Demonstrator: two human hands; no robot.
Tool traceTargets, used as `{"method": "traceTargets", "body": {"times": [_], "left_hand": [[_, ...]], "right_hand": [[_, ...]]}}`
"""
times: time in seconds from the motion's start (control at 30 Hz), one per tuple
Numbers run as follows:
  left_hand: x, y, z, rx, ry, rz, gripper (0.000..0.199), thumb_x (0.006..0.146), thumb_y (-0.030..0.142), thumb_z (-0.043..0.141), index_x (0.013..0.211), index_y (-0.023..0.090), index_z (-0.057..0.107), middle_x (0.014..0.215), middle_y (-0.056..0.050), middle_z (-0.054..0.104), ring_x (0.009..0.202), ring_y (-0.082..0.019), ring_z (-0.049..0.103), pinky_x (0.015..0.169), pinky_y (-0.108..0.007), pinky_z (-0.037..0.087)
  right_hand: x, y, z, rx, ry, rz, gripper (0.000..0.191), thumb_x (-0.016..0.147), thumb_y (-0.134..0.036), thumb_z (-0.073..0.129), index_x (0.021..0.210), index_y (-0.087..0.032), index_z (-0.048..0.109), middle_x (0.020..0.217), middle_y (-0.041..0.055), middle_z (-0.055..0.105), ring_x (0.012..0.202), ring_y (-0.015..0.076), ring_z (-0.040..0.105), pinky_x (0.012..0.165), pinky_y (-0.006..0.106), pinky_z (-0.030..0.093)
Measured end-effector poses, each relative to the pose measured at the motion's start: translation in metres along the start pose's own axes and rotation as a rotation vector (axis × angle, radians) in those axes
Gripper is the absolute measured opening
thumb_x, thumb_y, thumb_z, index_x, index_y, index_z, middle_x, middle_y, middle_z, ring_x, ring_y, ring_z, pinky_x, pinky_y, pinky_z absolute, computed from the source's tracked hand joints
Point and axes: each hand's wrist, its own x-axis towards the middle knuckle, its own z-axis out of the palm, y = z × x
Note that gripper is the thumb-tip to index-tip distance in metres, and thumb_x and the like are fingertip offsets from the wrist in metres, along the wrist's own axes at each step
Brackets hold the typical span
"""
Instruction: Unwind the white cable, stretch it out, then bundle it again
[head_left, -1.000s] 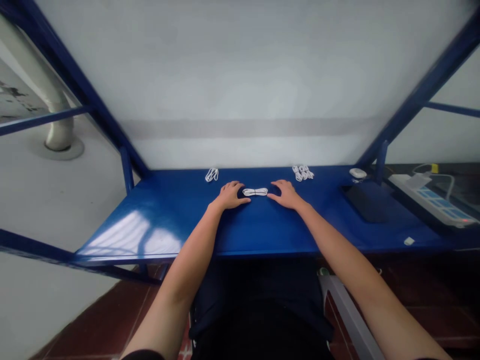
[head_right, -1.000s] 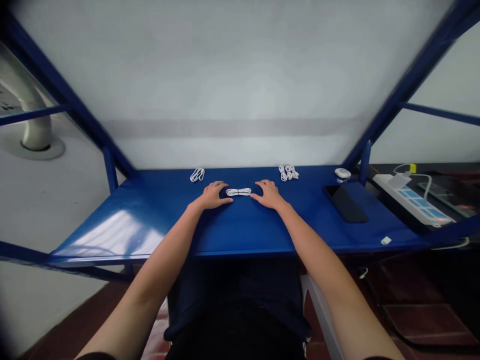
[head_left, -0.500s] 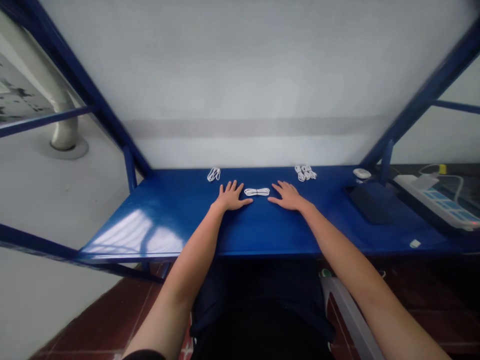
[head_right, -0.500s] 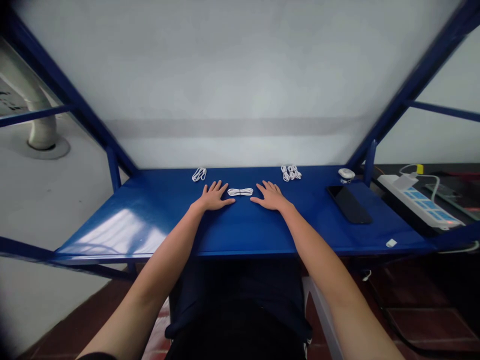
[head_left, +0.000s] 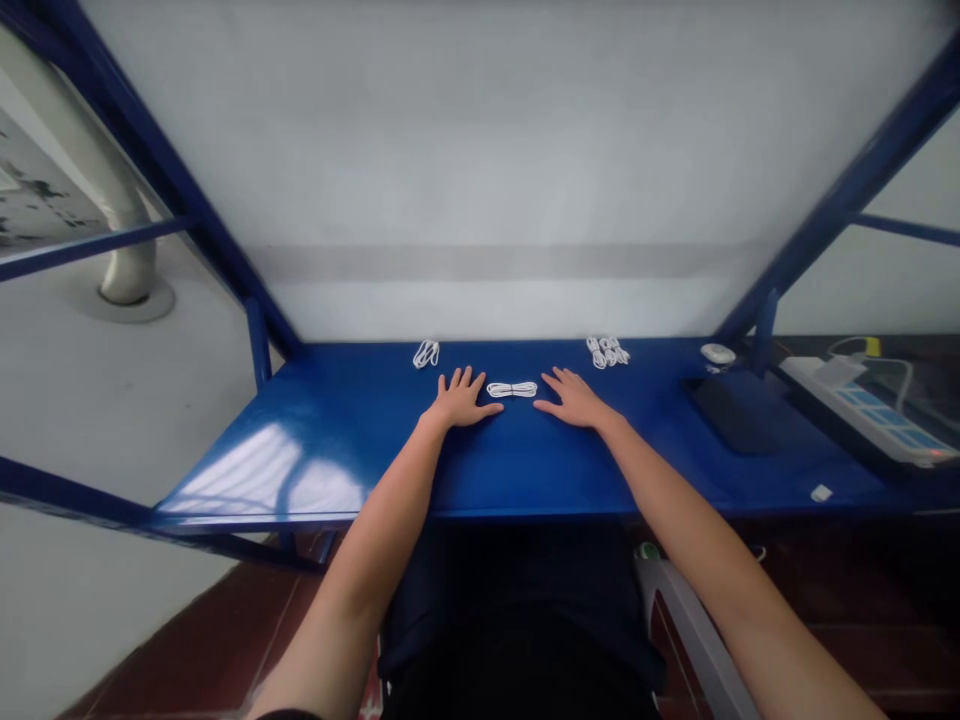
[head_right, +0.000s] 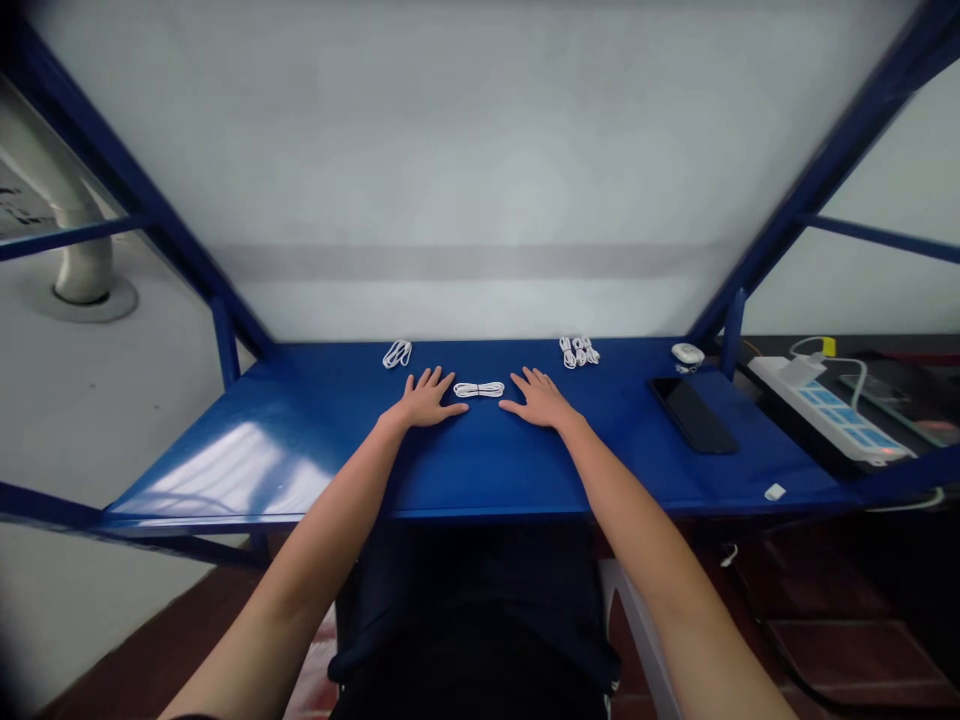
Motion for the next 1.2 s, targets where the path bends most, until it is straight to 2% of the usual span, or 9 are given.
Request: {"method": "traceTargets", "body": {"times": [0.3, 1.2], "left_hand": [[0.0002, -0.0011, 0.0016, 0.013, 0.012, -0.001, 0.104, 0.075, 0.087, 0.024, 0.155, 0.021, 0.016, 0.161, -0.012, 0.004, 0.148, -0.033, -0.002, 0.116, -0.057, 0.000], [-0.0007, 0.0022, -0.0010, -0.010, -0.001, -0.007, 0.102, 0.076, 0.084, 0.027, 0.155, 0.020, 0.017, 0.161, -0.013, 0.004, 0.148, -0.033, -0.002, 0.116, -0.055, 0.001]], "right_hand": [[0.0012, 0.0003, 0.0024, -0.010, 0.018, -0.030, 0.101, 0.079, -0.085, 0.025, 0.154, -0.018, 0.025, 0.161, 0.0091, 0.013, 0.148, 0.0309, 0.005, 0.120, 0.046, 0.008], [0.0030, 0.0029, 0.0031, 0.021, 0.035, -0.026, 0.095, 0.080, -0.083, 0.029, 0.153, -0.022, 0.028, 0.161, 0.0083, 0.016, 0.148, 0.0316, 0.007, 0.119, 0.048, 0.009]]}}
